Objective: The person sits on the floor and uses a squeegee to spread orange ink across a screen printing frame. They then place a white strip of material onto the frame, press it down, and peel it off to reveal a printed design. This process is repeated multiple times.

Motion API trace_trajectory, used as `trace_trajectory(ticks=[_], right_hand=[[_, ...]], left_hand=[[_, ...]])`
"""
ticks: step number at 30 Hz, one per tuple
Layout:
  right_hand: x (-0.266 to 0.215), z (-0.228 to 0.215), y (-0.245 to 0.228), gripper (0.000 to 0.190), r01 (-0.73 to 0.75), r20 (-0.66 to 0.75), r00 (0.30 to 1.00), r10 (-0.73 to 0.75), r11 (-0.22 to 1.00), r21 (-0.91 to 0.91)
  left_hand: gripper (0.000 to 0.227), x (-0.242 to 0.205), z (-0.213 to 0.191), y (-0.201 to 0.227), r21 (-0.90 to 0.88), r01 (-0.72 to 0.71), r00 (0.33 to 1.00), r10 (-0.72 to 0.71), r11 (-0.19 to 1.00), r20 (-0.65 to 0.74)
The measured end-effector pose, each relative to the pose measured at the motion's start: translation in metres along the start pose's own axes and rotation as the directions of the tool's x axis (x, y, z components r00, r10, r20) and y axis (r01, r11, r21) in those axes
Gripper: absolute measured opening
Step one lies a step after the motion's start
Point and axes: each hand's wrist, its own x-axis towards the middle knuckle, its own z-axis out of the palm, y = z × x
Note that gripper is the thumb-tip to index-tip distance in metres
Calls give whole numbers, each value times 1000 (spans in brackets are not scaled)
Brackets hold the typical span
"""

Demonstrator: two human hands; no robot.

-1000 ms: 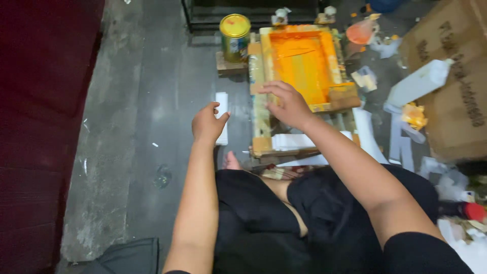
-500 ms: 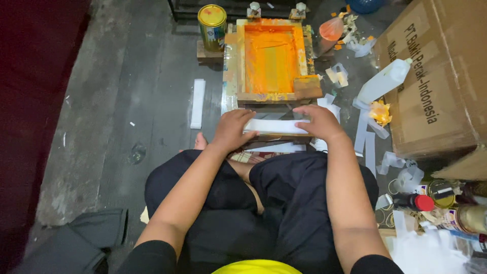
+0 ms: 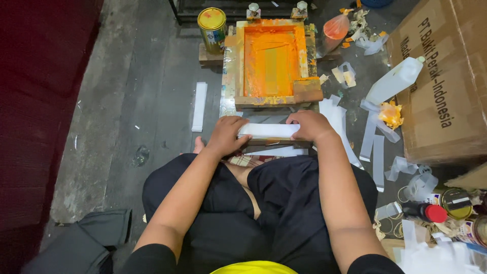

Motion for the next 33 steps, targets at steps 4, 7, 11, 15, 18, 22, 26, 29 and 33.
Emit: trace_trajectory(ticks=[4,7,11,15,18,22,26,29,33], right_hand=[[-7,-15,-6,47,-1,5,1000,0,999,35],[-11,-21,-11,46,7,18,1000,-8,999,50],[-17,-29,-11,46,19,8,1000,-20,995,97],[-23,-35,-9,49,19,-5,1000,-18,977,210],[-25,-36,-6,49,62,-52,998,-46,932,358],[-28,-47,-7,48,92,-110,993,-42,860,502],[-21,-43,1,44,170,-233,972,7,663,729],[-13,-39,7,40,284,-330,943,38,421,861],[7,-25,16,45,453,-471,867,162,136,881]], left_hand=[[51,1,-9,5,-70,-1,1000,1,998,-3],[49,0,-9,4,-93,-18,1000,16,995,-27],[48,1,-14,6,-136,-19,999,13,990,-45],[45,3,-27,14,-219,-46,994,22,975,-110],[44,3,-28,15,-270,-55,986,9,961,-166],[47,12,-38,18,-401,-33,980,-49,915,-193],[56,26,-43,16,-667,77,968,-217,741,-130],[57,41,-50,26,-839,161,943,-331,519,-25],[41,46,-52,20,-953,144,902,-431,265,16]])
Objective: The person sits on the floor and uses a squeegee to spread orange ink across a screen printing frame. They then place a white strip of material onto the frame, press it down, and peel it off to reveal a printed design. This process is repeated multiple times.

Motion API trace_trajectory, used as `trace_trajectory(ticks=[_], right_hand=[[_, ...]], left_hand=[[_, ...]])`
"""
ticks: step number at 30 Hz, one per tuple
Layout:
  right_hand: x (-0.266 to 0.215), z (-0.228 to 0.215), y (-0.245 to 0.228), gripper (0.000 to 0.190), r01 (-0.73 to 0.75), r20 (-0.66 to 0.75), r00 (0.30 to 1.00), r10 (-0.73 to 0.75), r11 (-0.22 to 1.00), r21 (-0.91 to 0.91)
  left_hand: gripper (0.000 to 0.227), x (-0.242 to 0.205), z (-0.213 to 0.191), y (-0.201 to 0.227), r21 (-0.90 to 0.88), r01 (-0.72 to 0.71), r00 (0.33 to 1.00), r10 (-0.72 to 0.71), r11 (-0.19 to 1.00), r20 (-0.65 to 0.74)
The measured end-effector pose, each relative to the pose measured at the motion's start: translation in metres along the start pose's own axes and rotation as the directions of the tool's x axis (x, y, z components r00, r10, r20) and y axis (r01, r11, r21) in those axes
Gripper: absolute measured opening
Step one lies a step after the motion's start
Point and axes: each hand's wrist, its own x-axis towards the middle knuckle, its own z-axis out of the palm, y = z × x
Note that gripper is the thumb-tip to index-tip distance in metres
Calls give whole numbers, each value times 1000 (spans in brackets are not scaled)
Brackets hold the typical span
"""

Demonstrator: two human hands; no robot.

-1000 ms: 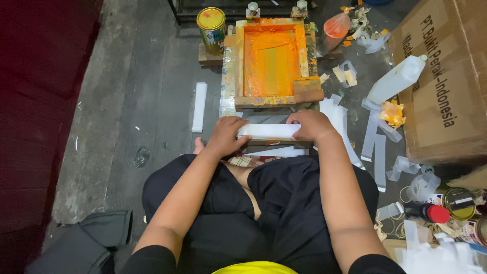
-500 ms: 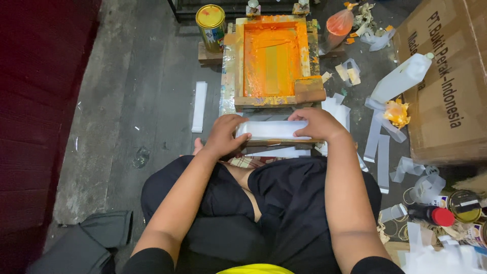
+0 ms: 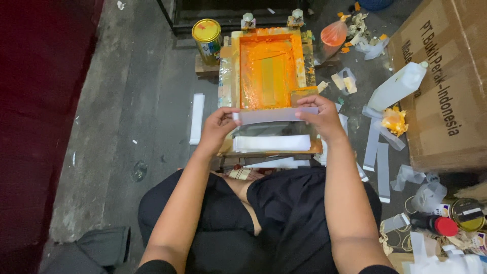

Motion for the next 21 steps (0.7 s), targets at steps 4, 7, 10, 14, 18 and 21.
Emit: trace_trajectory(ticks=[4,7,10,14,18,21], right_hand=[[7,9,33,41,1,-130,991,16,992,129],[1,25,20,39,-28,-185,980,67,978,205],[2,32,9,41,-69,-187,977,103,982,178],[7,27,18,32,-96,-232,965,120,989,111],[9,25,22,30,-115,-199,972,123,992,53],[10,23,24,31,-115,-192,974,122,992,49]], left_hand=[[42,7,-8,-13,-75,10,999,-13,997,-43],[40,10,-14,-27,-82,10,988,-23,997,-154],[39,13,-17,-29,-82,-7,978,-10,997,-208],[34,19,-20,-30,-38,8,968,-18,999,-250],[33,22,-19,-24,-16,25,956,-29,1000,-291],[32,24,-21,-24,-35,35,953,-44,999,-301]])
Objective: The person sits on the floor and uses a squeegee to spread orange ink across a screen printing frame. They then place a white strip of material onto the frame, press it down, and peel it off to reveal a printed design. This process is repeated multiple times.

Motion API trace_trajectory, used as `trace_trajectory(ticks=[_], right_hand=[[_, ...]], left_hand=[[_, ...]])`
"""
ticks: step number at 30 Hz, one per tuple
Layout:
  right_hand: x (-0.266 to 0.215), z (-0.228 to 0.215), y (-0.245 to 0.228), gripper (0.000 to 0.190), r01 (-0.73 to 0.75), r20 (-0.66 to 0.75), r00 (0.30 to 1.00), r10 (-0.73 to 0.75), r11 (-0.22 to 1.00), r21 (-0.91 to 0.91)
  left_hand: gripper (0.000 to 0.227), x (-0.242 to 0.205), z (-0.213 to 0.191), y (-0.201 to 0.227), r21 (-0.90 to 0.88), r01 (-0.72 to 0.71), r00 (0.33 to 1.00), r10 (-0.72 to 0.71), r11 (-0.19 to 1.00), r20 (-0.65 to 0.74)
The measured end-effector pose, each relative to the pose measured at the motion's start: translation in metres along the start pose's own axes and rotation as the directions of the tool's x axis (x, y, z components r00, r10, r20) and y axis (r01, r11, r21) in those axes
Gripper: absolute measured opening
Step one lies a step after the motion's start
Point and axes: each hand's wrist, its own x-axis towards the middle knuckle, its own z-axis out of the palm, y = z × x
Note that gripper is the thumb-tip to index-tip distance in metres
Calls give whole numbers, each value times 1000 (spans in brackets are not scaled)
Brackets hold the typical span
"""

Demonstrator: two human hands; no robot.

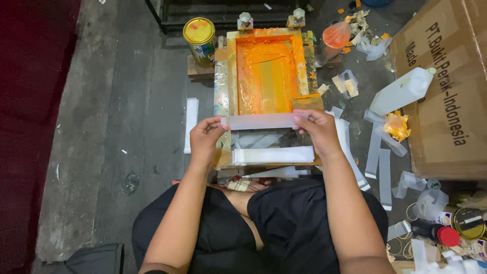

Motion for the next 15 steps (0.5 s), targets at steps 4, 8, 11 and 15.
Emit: trace_trajectory(ticks=[4,8,11,15], right_hand=[[-5,5,-4,35,-39,6,999,38,992,119],[-11,14,1,37,-83,88,995,56,937,338],[-10,13,47,25,-99,151,988,40,906,412],[-22,41,62,19,-95,197,980,25,930,356]], left_hand=[[34,0,-1,-3,-42,7,1000,-7,999,4],[35,-9,5,8,-109,22,1000,-20,994,23],[35,-16,11,13,-154,29,999,-23,988,43],[35,-19,16,-3,-187,22,997,-8,982,73]])
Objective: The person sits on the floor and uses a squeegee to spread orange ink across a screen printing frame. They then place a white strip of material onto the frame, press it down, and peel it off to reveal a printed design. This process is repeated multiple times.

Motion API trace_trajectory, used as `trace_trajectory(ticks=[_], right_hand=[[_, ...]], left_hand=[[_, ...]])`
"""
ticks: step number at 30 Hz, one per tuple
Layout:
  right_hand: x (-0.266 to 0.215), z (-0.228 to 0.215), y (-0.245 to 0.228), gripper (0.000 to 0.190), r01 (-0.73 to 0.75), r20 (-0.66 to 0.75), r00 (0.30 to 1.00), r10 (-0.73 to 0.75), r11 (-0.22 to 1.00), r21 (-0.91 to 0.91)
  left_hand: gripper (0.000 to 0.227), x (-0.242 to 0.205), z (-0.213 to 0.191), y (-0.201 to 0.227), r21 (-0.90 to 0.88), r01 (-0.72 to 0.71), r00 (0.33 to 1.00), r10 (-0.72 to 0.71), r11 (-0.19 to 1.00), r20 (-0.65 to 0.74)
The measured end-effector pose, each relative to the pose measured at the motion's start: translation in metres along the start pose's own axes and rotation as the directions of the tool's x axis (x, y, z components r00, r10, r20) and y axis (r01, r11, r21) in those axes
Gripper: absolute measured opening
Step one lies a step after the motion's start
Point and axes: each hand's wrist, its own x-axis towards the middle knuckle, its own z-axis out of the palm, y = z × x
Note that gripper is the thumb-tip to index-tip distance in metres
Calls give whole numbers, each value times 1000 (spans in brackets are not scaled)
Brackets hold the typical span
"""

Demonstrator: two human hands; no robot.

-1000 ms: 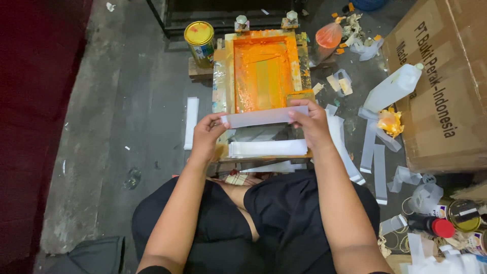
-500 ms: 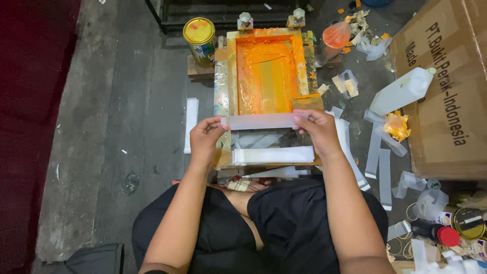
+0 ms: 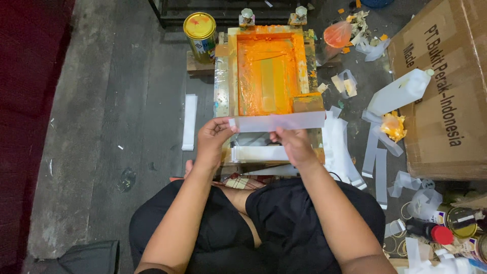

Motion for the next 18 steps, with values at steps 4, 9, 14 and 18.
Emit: trace_trajectory(ticks=[4,9,14,18], right_hand=[[-16,39,-6,16,19,-19,1000,-20,998,-63],[-16,46,3,35,75,53,996,-69,989,-129],[-17,43,13,32,102,38,995,-97,978,-180],[-15,39,13,27,110,-7,994,-114,973,-205]], left_hand=[[33,-7,4,-11,-7,10,1000,-10,1000,30],[34,-23,20,1,82,68,996,-73,994,56],[35,-28,25,1,127,90,993,-99,988,69],[35,-28,26,0,127,89,994,-96,988,50]])
